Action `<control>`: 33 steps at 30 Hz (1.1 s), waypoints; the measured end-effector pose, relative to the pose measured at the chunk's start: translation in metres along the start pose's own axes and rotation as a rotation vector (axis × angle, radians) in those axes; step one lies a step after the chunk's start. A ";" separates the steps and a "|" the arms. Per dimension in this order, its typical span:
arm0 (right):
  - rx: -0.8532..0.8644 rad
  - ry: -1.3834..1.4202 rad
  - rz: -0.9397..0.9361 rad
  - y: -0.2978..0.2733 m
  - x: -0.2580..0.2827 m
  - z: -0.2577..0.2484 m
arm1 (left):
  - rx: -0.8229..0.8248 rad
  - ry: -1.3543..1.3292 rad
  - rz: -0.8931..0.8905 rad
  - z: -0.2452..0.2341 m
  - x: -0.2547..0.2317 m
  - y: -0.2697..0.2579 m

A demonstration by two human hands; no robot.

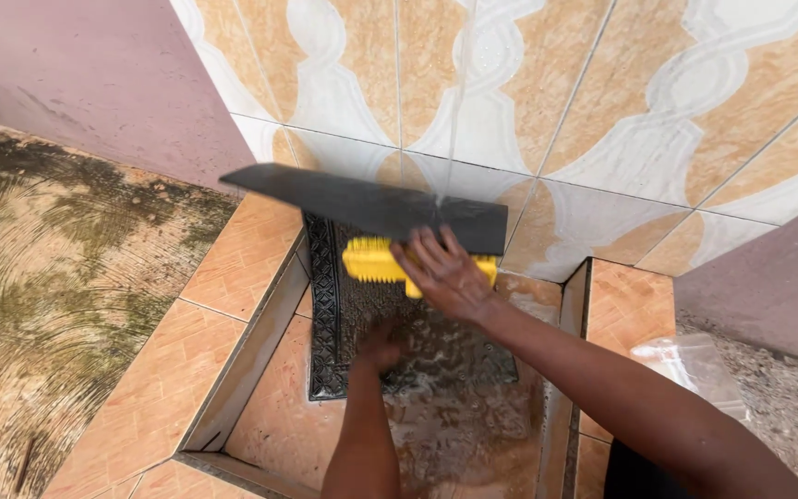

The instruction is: Washing and scrubbing a floor mat with water and a brush.

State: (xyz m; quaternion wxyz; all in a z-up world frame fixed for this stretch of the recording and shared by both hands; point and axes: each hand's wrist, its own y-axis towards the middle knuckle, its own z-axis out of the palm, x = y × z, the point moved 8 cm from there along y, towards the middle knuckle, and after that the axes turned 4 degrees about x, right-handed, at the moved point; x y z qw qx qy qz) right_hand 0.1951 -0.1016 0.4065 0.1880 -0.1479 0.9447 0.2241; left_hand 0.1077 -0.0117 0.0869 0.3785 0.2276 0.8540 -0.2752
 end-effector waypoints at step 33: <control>0.526 0.742 1.002 -0.202 0.112 0.223 | 0.314 0.414 -0.527 0.060 0.031 -0.054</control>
